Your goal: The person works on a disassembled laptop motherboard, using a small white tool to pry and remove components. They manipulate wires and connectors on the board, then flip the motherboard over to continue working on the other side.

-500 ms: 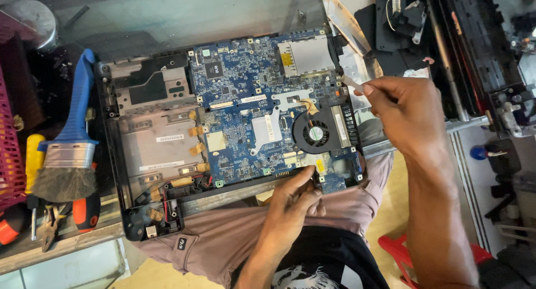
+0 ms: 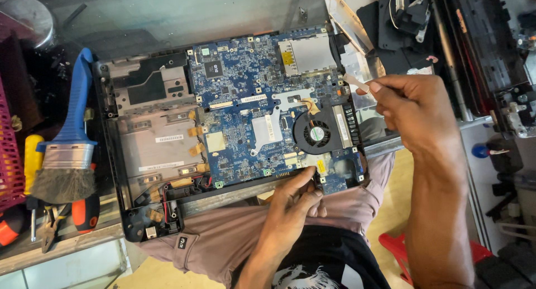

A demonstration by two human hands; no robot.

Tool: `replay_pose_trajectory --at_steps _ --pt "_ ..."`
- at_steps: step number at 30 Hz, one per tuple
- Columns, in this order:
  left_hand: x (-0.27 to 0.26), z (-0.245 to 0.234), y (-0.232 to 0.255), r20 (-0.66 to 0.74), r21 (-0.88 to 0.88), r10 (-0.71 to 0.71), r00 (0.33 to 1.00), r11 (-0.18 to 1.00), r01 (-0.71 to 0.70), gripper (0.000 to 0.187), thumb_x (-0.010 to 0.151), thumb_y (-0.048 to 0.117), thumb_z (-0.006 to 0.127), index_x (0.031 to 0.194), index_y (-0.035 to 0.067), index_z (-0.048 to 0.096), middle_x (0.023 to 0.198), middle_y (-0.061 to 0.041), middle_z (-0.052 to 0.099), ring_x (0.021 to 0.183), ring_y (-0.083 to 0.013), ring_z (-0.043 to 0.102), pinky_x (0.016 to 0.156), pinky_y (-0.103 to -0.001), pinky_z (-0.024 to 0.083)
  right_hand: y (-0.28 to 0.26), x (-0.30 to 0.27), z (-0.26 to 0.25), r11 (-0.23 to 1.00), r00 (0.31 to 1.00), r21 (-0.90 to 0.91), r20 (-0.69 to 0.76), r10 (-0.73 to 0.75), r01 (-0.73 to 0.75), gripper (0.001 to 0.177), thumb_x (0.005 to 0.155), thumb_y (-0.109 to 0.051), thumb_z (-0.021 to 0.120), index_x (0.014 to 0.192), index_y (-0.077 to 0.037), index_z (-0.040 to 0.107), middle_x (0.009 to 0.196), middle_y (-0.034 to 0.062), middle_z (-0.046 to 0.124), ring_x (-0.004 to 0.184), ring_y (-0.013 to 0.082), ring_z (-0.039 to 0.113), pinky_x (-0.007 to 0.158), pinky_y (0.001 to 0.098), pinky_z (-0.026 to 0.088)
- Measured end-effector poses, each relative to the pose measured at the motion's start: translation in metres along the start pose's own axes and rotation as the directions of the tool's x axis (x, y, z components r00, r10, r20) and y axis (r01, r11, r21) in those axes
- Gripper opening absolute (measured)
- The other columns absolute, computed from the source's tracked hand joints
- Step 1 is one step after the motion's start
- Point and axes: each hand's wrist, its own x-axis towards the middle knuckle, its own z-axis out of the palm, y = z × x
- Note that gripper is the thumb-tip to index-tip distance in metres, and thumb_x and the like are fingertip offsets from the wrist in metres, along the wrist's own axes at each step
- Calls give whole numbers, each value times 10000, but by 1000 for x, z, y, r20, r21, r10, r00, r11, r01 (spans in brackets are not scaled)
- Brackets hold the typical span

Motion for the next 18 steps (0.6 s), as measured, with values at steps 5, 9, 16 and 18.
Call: replay_pose_trajectory --at_steps 5,9,16,18 --pt "-3 1 5 -5 18 -39 999 999 39 675 967 -37 591 1598 -26 350 714 -59 515 654 -175 574 722 -324 622 7 6 -6 997 999 65 10 34 -35 147 1021 -64 674 1115 18 751 585 22 433 494 72 331 433 233 242" --pt "-2 0 5 -15 52 -51 999 997 51 681 964 -15 590 1601 -14 349 667 -45 506 638 -177 587 733 -320 610 -6 3 -8 995 995 24 38 96 -97 155 1045 -34 628 1123 11 754 582 1 401 475 66 322 411 208 257" --pt "-2 1 7 -12 89 -44 999 995 45 672 971 7 574 1605 6 351 661 -49 503 643 -189 596 747 -328 594 7 6 -24 997 999 74 10 -38 37 170 1073 -63 619 1173 32 719 627 20 437 519 61 360 454 204 255" --pt "-1 0 5 -13 65 -36 999 997 37 673 964 -23 576 1601 2 361 687 -54 505 641 -179 566 733 -334 610 -1 -1 -21 997 997 -8 -38 -72 72 158 1083 -71 636 1171 19 732 635 35 456 538 81 377 473 225 279"
